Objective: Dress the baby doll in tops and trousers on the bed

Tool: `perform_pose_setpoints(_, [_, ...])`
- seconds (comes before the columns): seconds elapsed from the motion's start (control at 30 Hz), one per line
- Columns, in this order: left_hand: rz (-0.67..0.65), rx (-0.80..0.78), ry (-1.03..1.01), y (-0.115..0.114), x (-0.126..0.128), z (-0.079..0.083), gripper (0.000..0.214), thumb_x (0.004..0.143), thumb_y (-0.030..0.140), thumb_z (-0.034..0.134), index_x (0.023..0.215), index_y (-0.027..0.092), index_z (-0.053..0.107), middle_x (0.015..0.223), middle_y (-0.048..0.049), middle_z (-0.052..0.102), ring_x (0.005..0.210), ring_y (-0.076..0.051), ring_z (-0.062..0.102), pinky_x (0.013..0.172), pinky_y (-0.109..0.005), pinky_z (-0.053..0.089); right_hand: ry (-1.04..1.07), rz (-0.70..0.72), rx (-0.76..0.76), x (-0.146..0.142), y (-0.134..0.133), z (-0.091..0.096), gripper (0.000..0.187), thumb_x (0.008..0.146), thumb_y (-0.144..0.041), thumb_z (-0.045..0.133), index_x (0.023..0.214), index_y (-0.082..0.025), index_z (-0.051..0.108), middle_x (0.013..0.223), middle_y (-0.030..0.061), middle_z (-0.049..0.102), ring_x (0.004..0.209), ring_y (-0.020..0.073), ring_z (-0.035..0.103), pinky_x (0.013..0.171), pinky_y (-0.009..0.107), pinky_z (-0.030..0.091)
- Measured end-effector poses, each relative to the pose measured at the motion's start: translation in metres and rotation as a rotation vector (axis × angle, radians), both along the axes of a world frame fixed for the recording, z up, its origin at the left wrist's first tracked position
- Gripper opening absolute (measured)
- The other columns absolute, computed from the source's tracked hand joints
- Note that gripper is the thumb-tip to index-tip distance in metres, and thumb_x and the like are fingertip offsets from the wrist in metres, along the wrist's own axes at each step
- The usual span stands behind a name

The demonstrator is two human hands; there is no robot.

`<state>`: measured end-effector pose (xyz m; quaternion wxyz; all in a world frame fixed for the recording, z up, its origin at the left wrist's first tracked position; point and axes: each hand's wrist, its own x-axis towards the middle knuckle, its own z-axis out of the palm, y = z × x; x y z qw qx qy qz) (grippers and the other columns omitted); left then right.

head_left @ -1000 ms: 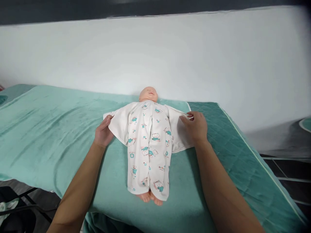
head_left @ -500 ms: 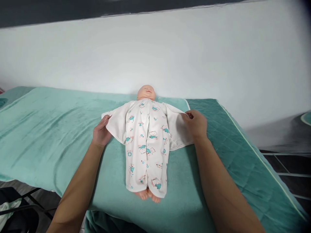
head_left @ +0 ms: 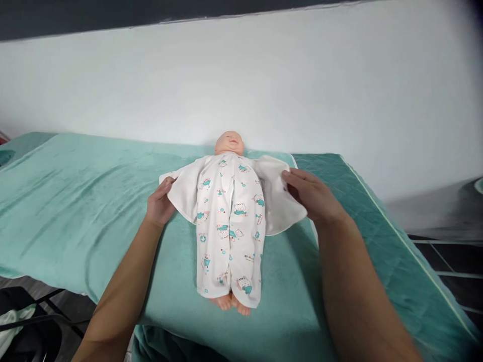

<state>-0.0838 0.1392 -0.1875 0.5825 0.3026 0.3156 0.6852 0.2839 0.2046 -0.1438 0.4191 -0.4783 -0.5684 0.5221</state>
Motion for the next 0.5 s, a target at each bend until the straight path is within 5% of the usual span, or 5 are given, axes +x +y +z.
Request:
perform_pose_setpoints(0.17, [0.023, -0.003, 0.005, 0.000, 0.000, 0.000, 0.016, 0.075, 0.026, 0.080, 0.085, 0.019, 0.069, 0.098, -0.0031, 0.072, 0.080, -0.014, 0.065, 0.067, -0.025, 0.052, 0.074, 0.338, 0.248, -0.035, -0.027, 0.023, 0.029, 0.092, -0.048, 0.069, 0.085, -0.021, 0.071, 0.079, 0.0028, 0.067, 0.065, 0.0126, 0.056, 0.062, 0.028, 0.047])
perform_pose_setpoints(0.3, [0.035, -0.015, 0.031, 0.000, -0.001, -0.002, 0.016, 0.077, 0.028, 0.078, 0.086, 0.020, 0.068, 0.100, -0.0038, 0.072, 0.081, -0.016, 0.066, 0.068, -0.027, 0.051, 0.147, 0.088, 0.275, -0.037, -0.017, 0.006, 0.024, 0.093, -0.043, 0.068, 0.081, -0.022, 0.068, 0.079, 0.0015, 0.067, 0.069, 0.0132, 0.059, 0.062, 0.027, 0.048])
perform_pose_setpoints(0.4, [0.021, 0.002, 0.029, -0.001, -0.001, -0.001, 0.016, 0.078, 0.027, 0.078, 0.084, 0.019, 0.066, 0.089, -0.0025, 0.068, 0.075, -0.015, 0.063, 0.064, -0.027, 0.049, 0.142, -0.073, 0.411, -0.044, -0.011, -0.011, 0.015, 0.093, -0.039, 0.067, 0.095, -0.026, 0.072, 0.106, 0.0023, 0.072, 0.104, 0.0188, 0.066, 0.091, 0.035, 0.055])
perform_pose_setpoints(0.5, [0.029, 0.005, 0.047, -0.004, 0.001, 0.001, 0.015, 0.081, 0.028, 0.076, 0.081, 0.019, 0.064, 0.082, -0.0025, 0.063, 0.070, -0.015, 0.060, 0.060, -0.027, 0.047, 0.016, -0.046, 0.544, -0.062, -0.016, -0.023, 0.026, 0.096, -0.041, 0.063, 0.120, -0.031, 0.070, 0.138, 0.0019, 0.065, 0.135, 0.0222, 0.055, 0.119, 0.047, 0.042])
